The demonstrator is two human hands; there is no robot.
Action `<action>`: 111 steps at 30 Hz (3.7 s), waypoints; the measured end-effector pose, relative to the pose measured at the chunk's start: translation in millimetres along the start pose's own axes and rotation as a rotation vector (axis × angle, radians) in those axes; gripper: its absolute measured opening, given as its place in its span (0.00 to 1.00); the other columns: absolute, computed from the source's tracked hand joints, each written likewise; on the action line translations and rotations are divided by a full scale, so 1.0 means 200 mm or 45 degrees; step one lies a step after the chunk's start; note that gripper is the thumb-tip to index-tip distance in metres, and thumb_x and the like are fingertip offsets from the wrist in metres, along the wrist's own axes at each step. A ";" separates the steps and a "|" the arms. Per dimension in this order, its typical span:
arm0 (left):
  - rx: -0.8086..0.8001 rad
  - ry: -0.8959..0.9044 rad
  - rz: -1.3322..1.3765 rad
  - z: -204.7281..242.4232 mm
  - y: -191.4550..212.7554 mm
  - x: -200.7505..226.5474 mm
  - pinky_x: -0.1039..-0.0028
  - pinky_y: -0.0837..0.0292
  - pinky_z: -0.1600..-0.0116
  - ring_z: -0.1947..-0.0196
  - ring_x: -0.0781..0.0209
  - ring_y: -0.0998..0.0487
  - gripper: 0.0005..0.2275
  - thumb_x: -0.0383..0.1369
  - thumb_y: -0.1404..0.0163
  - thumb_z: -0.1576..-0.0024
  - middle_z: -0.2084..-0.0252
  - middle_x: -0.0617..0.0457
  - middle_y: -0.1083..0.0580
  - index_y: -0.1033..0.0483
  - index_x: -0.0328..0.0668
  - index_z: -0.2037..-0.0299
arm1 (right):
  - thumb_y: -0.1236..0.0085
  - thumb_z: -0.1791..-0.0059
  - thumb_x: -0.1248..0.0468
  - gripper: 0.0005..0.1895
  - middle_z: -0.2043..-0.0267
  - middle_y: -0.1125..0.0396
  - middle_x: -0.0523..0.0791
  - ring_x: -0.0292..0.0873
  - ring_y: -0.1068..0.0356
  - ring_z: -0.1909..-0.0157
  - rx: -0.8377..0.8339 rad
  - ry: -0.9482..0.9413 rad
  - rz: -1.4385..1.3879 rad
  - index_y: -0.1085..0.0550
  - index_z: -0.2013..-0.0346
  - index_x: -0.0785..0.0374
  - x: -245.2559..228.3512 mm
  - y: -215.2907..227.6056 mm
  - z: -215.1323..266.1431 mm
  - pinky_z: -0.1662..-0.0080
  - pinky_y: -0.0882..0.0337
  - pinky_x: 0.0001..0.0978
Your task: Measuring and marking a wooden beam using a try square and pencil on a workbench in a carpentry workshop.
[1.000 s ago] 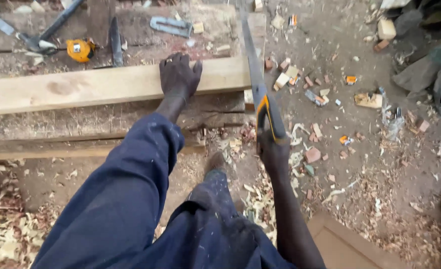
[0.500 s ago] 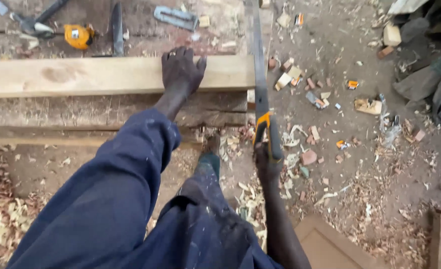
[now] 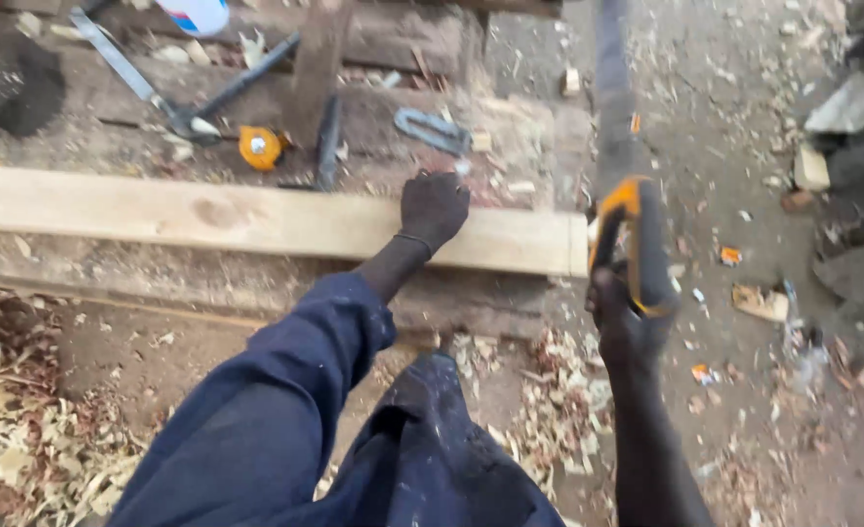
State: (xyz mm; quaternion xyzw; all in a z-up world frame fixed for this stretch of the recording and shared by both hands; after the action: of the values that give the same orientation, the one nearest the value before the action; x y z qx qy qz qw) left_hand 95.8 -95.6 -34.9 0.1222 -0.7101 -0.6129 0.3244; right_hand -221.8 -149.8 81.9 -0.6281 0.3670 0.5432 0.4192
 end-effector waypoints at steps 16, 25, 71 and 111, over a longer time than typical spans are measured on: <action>0.192 -0.325 -0.097 -0.40 0.06 -0.18 0.62 0.21 0.60 0.57 0.45 0.20 0.09 0.29 0.49 0.46 0.58 0.49 0.24 0.19 0.45 0.58 | 0.43 0.53 0.60 0.19 0.46 0.31 0.45 0.58 0.32 0.45 -0.872 0.527 1.755 0.23 0.46 0.49 0.77 -1.09 -1.17 0.47 0.25 0.55; 0.166 -0.198 -0.078 -0.21 0.53 -0.20 0.68 0.27 0.46 0.51 0.57 0.21 0.16 0.44 0.44 0.42 0.44 0.56 0.26 0.21 0.56 0.44 | 0.35 0.59 0.66 0.16 0.66 0.31 0.53 0.52 0.21 0.70 -0.660 -1.224 0.048 0.26 0.61 0.71 0.93 -2.13 -0.54 0.64 0.15 0.45; -1.251 -0.122 2.091 -0.24 -0.38 1.38 0.73 0.21 0.61 0.67 0.61 0.21 0.14 0.30 0.35 0.50 0.67 0.49 0.23 0.25 0.33 0.59 | 0.32 0.64 0.59 0.18 0.70 0.36 0.41 0.36 0.38 0.69 0.449 -0.645 0.076 0.28 0.66 0.62 0.32 0.71 0.53 0.68 0.37 0.28; -2.181 -0.036 1.387 -0.06 -0.53 1.41 0.81 0.35 0.75 0.77 0.70 0.27 0.10 0.38 0.45 0.41 0.66 0.48 0.20 0.30 0.43 0.64 | 0.36 0.65 0.58 0.30 0.63 0.41 0.43 0.38 0.44 0.66 0.152 -1.127 0.108 0.37 0.53 0.59 0.60 0.90 0.31 0.66 0.41 0.31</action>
State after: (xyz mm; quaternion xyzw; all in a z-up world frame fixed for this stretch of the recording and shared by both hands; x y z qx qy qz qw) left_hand -134.7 -288.6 -48.4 -0.4991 0.0051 -0.6858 0.5297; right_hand -392.9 -161.3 -62.8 -0.2941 0.2084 0.7543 0.5487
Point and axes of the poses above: each hand's wrist, its own z-axis away from the middle knuckle, its own y-axis out of the back of the hand, x = y × z, the point moved 7 cm from there along -z, towards the middle knuckle
